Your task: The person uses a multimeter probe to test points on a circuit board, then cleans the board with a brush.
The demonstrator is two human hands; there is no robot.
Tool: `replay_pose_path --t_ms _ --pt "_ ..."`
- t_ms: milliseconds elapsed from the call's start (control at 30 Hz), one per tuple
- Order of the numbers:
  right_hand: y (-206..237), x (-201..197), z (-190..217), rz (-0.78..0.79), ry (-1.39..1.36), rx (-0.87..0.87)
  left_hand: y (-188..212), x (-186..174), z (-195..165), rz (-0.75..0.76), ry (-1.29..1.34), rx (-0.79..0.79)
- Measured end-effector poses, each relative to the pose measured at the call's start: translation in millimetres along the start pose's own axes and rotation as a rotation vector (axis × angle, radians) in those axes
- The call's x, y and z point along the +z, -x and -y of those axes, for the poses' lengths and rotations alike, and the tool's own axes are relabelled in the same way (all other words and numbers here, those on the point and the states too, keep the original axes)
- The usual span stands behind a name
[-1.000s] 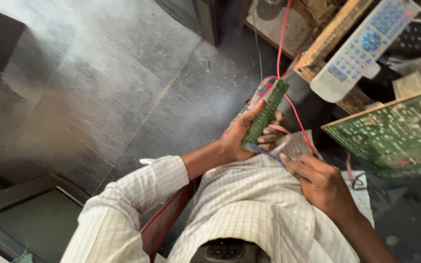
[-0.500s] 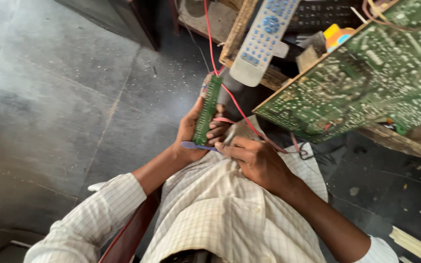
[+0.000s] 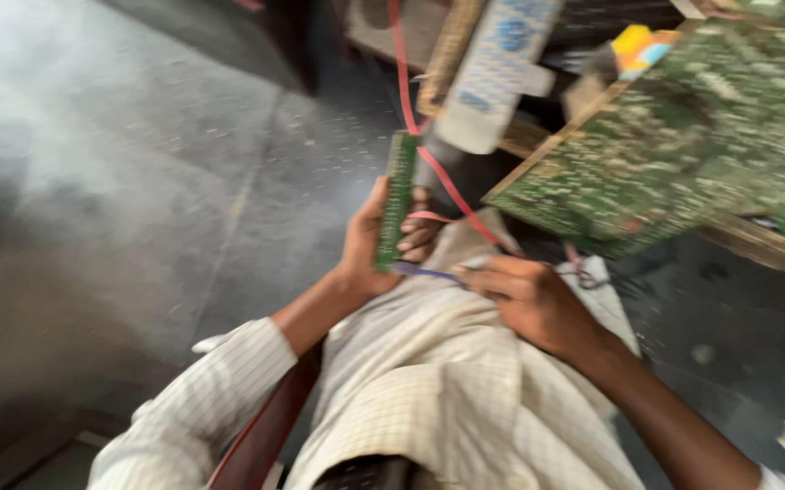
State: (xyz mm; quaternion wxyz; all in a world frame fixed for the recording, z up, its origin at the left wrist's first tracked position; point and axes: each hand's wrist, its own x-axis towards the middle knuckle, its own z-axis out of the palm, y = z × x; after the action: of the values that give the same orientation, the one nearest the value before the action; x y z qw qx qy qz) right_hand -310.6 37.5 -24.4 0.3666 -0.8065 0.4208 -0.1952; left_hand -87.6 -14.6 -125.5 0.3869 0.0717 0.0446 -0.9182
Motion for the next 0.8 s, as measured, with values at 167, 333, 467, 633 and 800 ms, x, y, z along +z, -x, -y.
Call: replay_pose_path --t_ms 167,333,467,633,800 --pt "-6 11 1 0.131 0.010 0.158 -3 0 1 0.041 0.036 -0.067" --pt "-6 5 1 0.071 0.055 0.133 -4 -1 -6 0.137 0.015 -0.100" --pt "12 2 -2 -0.085 -0.063 0.194 -5 -3 -13 0.244 0.012 -0.127" --pt "17 12 -6 -0.174 -0.118 0.293 -4 -7 -15 0.237 -0.024 -0.093" --pt "13 13 -6 -0.191 -0.130 0.328 -5 -9 -17 0.228 0.006 -0.101"
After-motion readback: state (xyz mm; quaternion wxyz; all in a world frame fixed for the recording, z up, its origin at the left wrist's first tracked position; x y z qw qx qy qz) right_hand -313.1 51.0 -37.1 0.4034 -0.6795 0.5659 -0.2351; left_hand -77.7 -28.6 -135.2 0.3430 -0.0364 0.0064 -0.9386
